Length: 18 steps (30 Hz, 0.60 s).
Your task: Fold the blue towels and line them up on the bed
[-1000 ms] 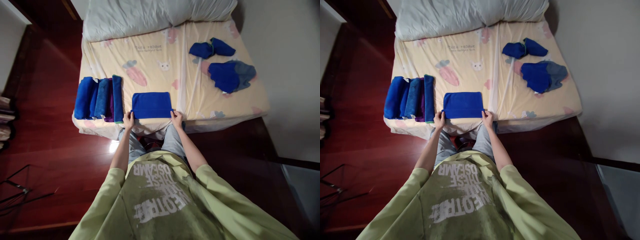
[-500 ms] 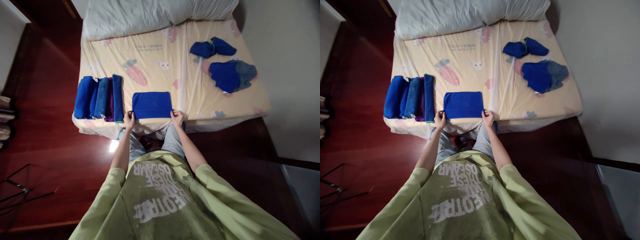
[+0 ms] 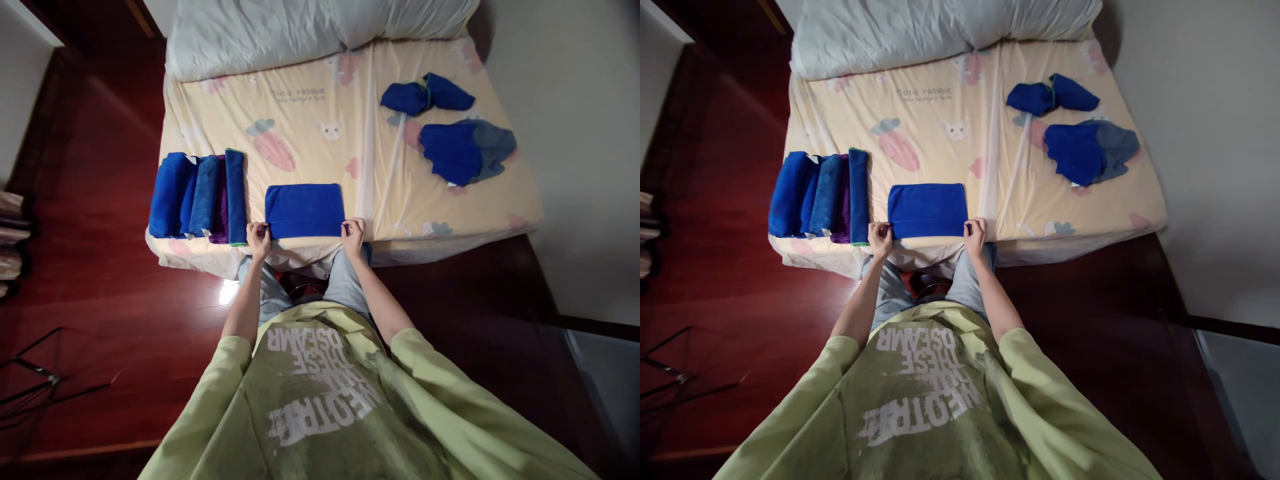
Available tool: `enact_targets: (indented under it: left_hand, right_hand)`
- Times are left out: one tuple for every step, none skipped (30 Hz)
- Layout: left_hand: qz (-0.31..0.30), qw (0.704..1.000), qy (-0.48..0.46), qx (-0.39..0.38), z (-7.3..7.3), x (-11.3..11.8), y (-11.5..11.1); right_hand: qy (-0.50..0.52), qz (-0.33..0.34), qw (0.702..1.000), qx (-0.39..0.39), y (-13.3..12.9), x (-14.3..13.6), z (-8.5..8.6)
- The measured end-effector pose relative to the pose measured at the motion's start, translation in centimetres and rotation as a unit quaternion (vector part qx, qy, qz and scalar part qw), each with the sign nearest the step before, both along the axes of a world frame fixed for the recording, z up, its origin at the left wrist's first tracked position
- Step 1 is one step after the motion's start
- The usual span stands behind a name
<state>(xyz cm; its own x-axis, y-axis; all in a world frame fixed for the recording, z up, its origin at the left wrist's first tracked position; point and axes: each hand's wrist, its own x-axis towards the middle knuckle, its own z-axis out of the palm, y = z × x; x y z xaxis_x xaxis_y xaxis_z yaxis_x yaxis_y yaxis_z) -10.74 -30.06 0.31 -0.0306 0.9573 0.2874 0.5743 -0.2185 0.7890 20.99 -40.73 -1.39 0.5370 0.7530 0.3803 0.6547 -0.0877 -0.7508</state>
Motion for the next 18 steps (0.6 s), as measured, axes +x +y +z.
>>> enact_targets:
  left_hand:
    - [-0.006,1.000,0.004,0.004,0.0,0.0,-0.1]
    - [-0.014,1.000,0.008,0.009,0.0,0.1,-0.1]
    - [-0.023,1.000,0.012,0.017,0.0,0.1,-0.2]
    - [-0.033,0.999,0.014,0.024,-0.1,0.1,-0.2]
    - [-0.044,0.998,0.015,0.029,-0.1,0.1,-0.2]
    - [-0.058,0.998,0.015,0.030,-0.1,0.1,-0.1]
    - [-0.072,0.997,0.016,0.026,-0.1,0.0,-0.1]
    - [-0.086,0.996,0.019,0.016,0.0,-0.1,-0.1]
    - [-0.100,0.995,0.025,0.004,0.1,-0.2,-0.1]
    - [-0.112,0.993,0.032,-0.009,0.2,-0.3,-0.1]
    - [-0.125,0.991,0.040,-0.019,0.4,-0.4,-0.1]
    - [-0.137,0.989,0.049,-0.026,0.6,-0.5,-0.2]
    - [-0.149,0.987,0.059,-0.029,0.7,-0.7,-0.3]
    - [-0.160,0.984,0.068,-0.029,0.9,-0.7,-0.4]
    - [-0.171,0.982,0.078,-0.027,1.0,-0.8,-0.5]
    - [-0.179,0.980,0.086,-0.025,1.1,-0.9,-0.6]
    - [-0.185,0.978,0.091,-0.023,1.1,-0.9,-0.6]
    - [-0.187,0.978,0.093,-0.020,1.1,-0.9,-0.6]
  right_hand:
    - [-0.007,0.010,1.000,0.004,0.0,-0.1,0.0]
    - [-0.012,0.022,1.000,0.007,0.0,-0.1,-0.1]
    - [-0.015,0.036,0.999,0.008,0.1,-0.1,-0.1]
    - [-0.017,0.050,0.999,0.005,0.0,-0.1,-0.1]
    - [-0.017,0.062,0.998,-0.001,0.0,0.0,-0.1]
    - [-0.015,0.073,0.997,-0.009,-0.1,0.2,0.0]
    - [-0.012,0.084,0.996,-0.020,-0.2,0.4,0.1]
    - [-0.009,0.096,0.995,-0.031,-0.4,0.6,0.2]
    - [-0.006,0.110,0.993,-0.041,-0.6,0.9,0.4]
    - [-0.005,0.125,0.991,-0.050,-0.8,1.2,0.6]
    - [-0.007,0.143,0.988,-0.057,-1.0,1.5,0.7]
    - [-0.010,0.160,0.985,-0.063,-1.2,1.8,0.9]
    - [-0.014,0.175,0.982,-0.067,-1.4,2.1,1.0]
    - [-0.018,0.186,0.980,-0.071,-1.6,2.3,1.0]
    - [-0.021,0.194,0.978,-0.073,-1.6,2.5,1.0]
    - [-0.022,0.197,0.977,-0.074,-1.6,2.6,1.0]
    - [-0.021,0.195,0.978,-0.072,-1.6,2.7,0.9]
    - [-0.017,0.190,0.979,-0.068,-1.5,2.7,0.8]
